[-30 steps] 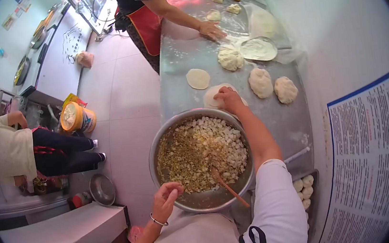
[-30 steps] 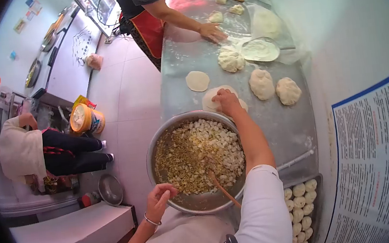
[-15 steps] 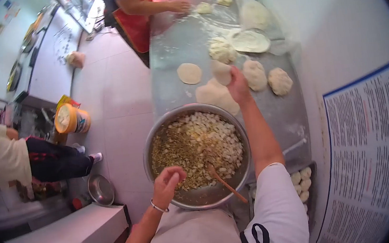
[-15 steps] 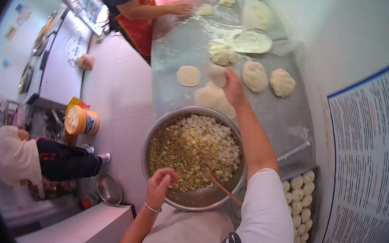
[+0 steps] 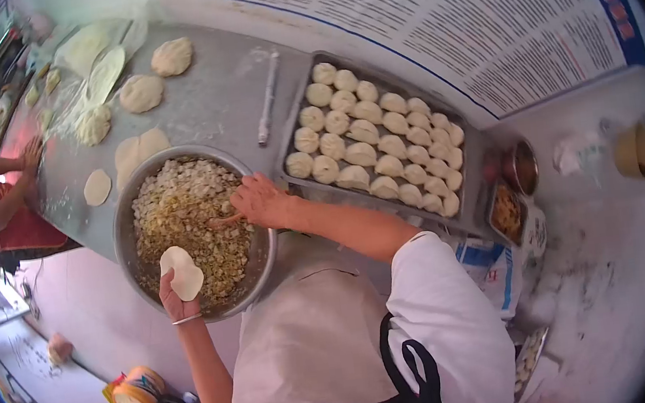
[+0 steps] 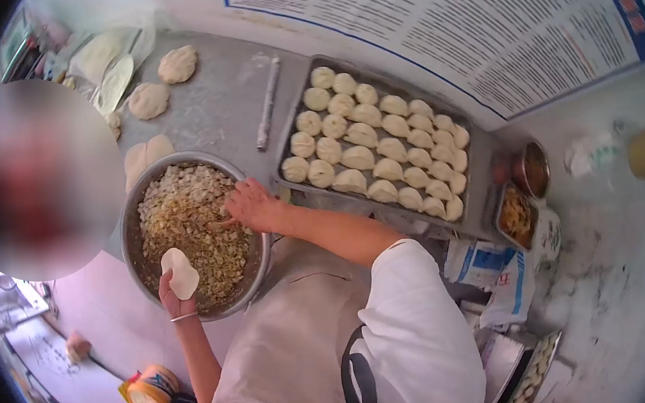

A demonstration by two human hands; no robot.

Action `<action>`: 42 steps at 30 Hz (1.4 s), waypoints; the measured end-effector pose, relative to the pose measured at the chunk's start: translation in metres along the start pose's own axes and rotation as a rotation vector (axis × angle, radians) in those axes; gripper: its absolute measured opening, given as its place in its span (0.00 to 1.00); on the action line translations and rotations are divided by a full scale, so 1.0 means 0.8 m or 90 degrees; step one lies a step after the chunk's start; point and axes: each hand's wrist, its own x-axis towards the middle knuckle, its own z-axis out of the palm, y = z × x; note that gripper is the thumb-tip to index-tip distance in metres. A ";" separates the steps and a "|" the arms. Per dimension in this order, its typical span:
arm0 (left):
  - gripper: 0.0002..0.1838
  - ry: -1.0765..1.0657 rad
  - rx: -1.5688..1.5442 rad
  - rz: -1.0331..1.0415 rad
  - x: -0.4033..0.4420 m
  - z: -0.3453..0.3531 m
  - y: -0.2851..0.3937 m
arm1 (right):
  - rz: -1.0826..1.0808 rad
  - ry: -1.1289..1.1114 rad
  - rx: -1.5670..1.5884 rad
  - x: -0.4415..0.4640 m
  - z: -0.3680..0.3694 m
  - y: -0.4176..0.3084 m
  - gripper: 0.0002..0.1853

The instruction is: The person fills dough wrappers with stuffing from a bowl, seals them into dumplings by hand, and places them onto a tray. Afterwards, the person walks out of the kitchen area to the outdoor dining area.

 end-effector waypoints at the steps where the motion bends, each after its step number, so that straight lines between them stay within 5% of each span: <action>1: 0.26 -0.007 0.021 -0.007 -0.006 0.002 -0.001 | -0.014 0.003 -0.029 -0.015 -0.001 0.000 0.12; 6: 0.27 -0.017 -0.005 0.005 -0.050 0.044 -0.005 | -0.004 -0.065 -0.032 -0.026 -0.019 -0.018 0.06; 11: 0.26 -0.062 -0.058 0.088 -0.109 0.032 0.007 | 0.074 -0.274 0.029 -0.011 -0.080 -0.037 0.13; 16: 0.27 -0.074 -0.136 0.170 -0.158 -0.019 0.023 | -0.103 -0.103 0.161 0.043 -0.039 -0.074 0.19; 22: 0.26 0.013 -0.249 0.222 -0.214 -0.042 0.022 | -0.044 -0.125 0.042 0.118 -0.001 -0.170 0.29; 28: 0.23 0.020 -0.288 0.251 -0.226 -0.081 0.003 | -0.260 -0.313 0.029 0.055 -0.019 -0.111 0.28; 34: 0.22 0.034 -0.282 0.234 -0.198 -0.082 -0.012 | -0.085 -0.227 -0.023 0.036 -0.027 -0.087 0.29; 42: 0.22 0.016 -0.293 0.217 -0.181 -0.073 -0.012 | -0.187 -0.140 0.344 -0.019 0.054 -0.130 0.26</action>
